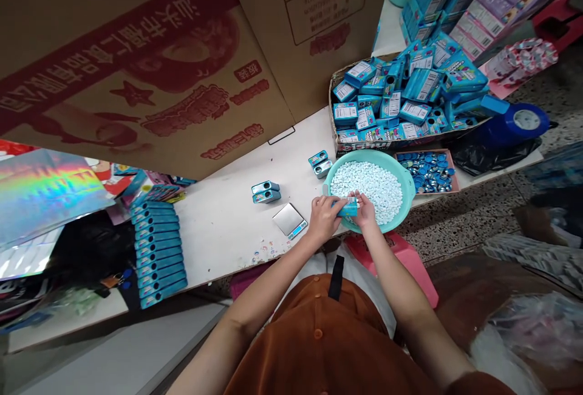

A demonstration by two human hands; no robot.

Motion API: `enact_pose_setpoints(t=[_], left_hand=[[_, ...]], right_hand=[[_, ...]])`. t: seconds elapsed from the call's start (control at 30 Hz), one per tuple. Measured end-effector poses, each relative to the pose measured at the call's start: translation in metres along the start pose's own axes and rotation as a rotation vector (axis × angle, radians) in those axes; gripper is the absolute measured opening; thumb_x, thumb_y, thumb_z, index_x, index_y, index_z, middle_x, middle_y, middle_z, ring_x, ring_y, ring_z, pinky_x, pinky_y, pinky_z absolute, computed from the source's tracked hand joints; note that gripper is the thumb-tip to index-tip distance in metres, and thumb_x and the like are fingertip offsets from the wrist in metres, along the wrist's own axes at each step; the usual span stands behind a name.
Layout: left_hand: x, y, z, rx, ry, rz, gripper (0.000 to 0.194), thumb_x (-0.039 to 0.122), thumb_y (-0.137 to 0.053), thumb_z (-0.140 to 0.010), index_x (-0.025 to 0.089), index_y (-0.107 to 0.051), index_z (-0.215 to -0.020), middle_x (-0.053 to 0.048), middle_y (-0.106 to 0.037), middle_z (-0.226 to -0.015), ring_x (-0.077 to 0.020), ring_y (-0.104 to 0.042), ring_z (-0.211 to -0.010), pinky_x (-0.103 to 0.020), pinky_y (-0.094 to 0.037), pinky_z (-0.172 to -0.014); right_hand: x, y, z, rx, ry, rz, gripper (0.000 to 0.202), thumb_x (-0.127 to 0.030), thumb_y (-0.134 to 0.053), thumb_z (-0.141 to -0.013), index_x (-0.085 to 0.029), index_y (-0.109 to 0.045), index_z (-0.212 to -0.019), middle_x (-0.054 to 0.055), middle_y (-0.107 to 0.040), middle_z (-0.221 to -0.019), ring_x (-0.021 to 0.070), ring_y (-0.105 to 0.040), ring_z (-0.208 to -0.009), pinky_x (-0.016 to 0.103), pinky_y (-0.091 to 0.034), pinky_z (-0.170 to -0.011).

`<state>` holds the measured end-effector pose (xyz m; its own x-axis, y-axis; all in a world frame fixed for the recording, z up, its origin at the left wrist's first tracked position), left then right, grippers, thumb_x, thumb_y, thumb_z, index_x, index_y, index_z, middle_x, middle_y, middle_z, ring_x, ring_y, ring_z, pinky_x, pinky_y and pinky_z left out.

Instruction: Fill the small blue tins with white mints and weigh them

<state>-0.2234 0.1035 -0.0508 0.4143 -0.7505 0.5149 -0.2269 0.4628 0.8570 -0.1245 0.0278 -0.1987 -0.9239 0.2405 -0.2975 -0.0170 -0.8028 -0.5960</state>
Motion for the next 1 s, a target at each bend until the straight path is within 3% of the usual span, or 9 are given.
enact_pose_setpoints(t=[0.23,0.4,0.5,0.6,0.77,0.9,1.0], left_hand=[[-0.018,-0.001,0.003,0.068,0.124,0.175,0.042,0.018,-0.061,-0.076,0.029,-0.054,-0.115,-0.005,-0.061,-0.113,-0.0255,-0.052,-0.106,-0.045,-0.031,-0.095],[-0.047,-0.005,0.021,0.216,0.346,0.591,0.032,0.028,-0.063,-0.076,0.023,-0.05,-0.105,-0.004,-0.062,-0.102,-0.02,-0.059,-0.095,-0.033,-0.044,-0.084],[-0.069,-0.007,0.047,0.326,0.455,0.78,0.037,0.031,-0.067,-0.072,0.021,-0.045,-0.101,-0.002,-0.059,-0.098,-0.0163,-0.059,-0.09,-0.028,-0.046,-0.079],[-0.101,-0.008,0.088,0.458,0.613,0.827,0.041,0.031,-0.07,-0.069,0.022,-0.043,-0.099,0.0,-0.056,-0.093,-0.0143,-0.058,-0.086,-0.027,-0.047,-0.076],[-0.156,-0.014,0.15,0.643,0.801,0.829,0.041,0.028,-0.073,-0.066,0.021,-0.043,-0.092,0.002,-0.052,-0.086,-0.0126,-0.056,-0.081,-0.025,-0.045,-0.074],[-0.185,-0.024,0.166,0.669,0.8,0.791,0.04,0.028,-0.074,-0.065,0.021,-0.044,-0.092,0.001,-0.053,-0.088,-0.0133,-0.057,-0.082,-0.026,-0.045,-0.075],[-0.2,-0.034,0.167,0.674,0.742,0.786,0.04,0.029,-0.073,-0.066,0.021,-0.045,-0.094,-0.001,-0.054,-0.092,-0.0149,-0.058,-0.086,-0.029,-0.045,-0.079]], right_hand=[[0.003,-0.002,0.001,0.091,-0.058,-0.054,0.019,-0.024,-0.041,-0.089,-0.02,-0.059,-0.084,0.001,-0.065,-0.075,0.0117,-0.063,-0.071,0.025,-0.055,-0.065],[-0.004,0.003,0.002,0.11,-0.068,-0.062,0.015,-0.022,-0.044,-0.089,-0.019,-0.057,-0.083,0.002,-0.064,-0.08,0.0104,-0.063,-0.074,0.024,-0.056,-0.067],[-0.011,0.009,0.003,0.119,-0.067,-0.068,0.014,-0.022,-0.044,-0.089,-0.019,-0.056,-0.082,0.002,-0.063,-0.08,0.0098,-0.063,-0.074,0.024,-0.057,-0.068],[-0.019,0.018,0.004,0.142,-0.071,-0.05,0.013,-0.023,-0.044,-0.089,-0.019,-0.055,-0.084,0.002,-0.062,-0.081,0.0096,-0.062,-0.074,0.023,-0.057,-0.064],[-0.028,0.024,0.006,0.054,-0.1,-0.021,0.01,-0.025,-0.048,-0.088,-0.02,-0.052,-0.08,-0.002,-0.056,-0.069,0.0062,-0.055,-0.057,0.016,-0.047,-0.045],[-0.029,0.024,0.01,-0.003,-0.15,-0.048,0.022,-0.03,-0.043,-0.091,-0.02,-0.046,-0.071,-0.005,-0.049,-0.059,0.0039,-0.043,-0.042,0.014,-0.034,-0.034],[-0.031,0.024,0.014,-0.011,-0.157,-0.039,0.028,-0.032,-0.036,-0.094,-0.02,-0.044,-0.069,-0.006,-0.044,-0.054,0.0043,-0.039,-0.039,0.015,-0.031,-0.032]])
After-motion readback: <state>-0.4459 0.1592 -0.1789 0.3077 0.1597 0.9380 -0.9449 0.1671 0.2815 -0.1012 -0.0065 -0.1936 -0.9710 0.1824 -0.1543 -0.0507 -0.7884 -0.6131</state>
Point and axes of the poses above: each hand's wrist, its own z-axis away from the middle knuckle, its own y-axis out of the back of the hand, x = y × z, the point moved 7 cm from there along -z, towards the middle knuckle
